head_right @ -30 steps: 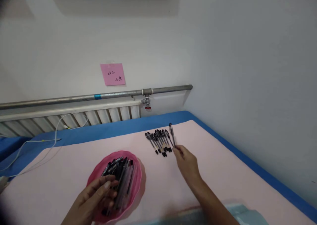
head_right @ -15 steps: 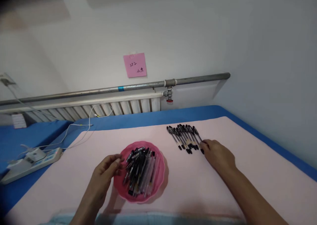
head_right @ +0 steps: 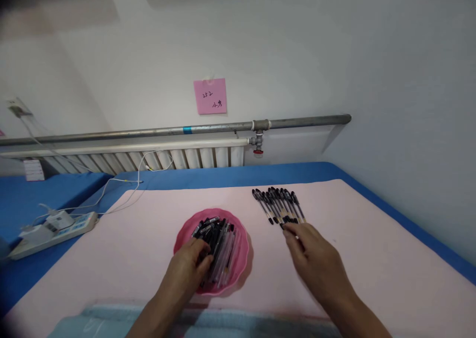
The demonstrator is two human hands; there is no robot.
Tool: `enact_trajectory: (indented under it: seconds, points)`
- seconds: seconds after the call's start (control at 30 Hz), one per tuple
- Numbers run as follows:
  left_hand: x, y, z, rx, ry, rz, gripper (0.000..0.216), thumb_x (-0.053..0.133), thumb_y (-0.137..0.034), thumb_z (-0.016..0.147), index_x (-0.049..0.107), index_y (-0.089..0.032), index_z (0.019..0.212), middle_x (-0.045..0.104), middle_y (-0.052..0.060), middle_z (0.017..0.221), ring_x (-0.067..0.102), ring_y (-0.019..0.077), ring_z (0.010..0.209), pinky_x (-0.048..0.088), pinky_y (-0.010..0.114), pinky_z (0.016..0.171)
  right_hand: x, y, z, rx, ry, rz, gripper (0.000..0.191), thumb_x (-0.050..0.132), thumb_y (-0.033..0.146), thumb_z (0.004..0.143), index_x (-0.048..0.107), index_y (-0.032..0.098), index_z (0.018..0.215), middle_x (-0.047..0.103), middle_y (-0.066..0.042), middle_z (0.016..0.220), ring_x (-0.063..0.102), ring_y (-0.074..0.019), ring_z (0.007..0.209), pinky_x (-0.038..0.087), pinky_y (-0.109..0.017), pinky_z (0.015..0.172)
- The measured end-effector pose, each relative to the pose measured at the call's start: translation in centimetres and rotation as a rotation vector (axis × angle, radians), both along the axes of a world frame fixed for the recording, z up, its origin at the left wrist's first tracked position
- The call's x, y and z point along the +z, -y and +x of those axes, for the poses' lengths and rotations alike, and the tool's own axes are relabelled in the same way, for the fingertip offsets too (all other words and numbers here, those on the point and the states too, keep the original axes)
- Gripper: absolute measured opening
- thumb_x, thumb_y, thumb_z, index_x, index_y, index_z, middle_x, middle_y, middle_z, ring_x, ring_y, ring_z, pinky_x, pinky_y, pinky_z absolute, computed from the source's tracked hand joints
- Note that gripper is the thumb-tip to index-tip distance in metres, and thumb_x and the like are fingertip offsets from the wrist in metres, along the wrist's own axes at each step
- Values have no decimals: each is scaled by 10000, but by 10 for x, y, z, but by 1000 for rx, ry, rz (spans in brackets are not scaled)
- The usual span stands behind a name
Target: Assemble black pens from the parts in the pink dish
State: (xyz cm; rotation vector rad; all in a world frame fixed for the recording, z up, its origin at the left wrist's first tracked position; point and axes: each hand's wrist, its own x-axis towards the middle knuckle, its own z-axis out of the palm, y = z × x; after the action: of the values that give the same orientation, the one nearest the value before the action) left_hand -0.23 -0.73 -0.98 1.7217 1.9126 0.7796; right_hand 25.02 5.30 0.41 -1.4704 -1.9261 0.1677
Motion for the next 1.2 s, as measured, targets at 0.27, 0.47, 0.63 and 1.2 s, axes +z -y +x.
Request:
enact_trajectory:
  seconds: [0.27, 0.47, 0.63, 1.2]
  points:
    - [-2, -2, 5, 47, -130, -127, 148, 525, -172, 725, 611, -164, 845, 649, 115, 897, 582, 232, 801, 372, 308, 690, -13, 25, -20, 235, -54, -28, 183, 443, 312, 856, 601, 241, 915, 667, -59, 850, 632, -198, 770, 485, -291, 669]
    - [0, 1, 4, 97, -182, -140, 159, 466, -141, 746, 621, -159, 773, 665, 136, 829, 591, 232, 715, 357, 307, 641, -13, 27, -20, 285, -48, -50, 165, 435, 249, 872, 587, 219, 928, 651, -55, 842, 620, -182, 778, 473, -286, 691]
    - [5, 4, 3, 173, 107, -30, 168, 461, -224, 797, 627, -199, 808, 664, 87, 782, 587, 216, 701, 369, 293, 638, -2, 36, -30, 291, -176, -145, 175, 456, 277, 849, 622, 224, 864, 653, -44, 802, 617, -178, 742, 470, -273, 673]
    - [3, 16, 28, -132, 193, 179, 221, 409, -268, 865, 612, -185, 889, 631, 63, 856, 559, 179, 798, 403, 303, 726, 3, 58, -53, 226, -807, -690, 324, 449, 495, 839, 478, 214, 679, 434, 65, 508, 379, -95, 445, 332, -221, 459]
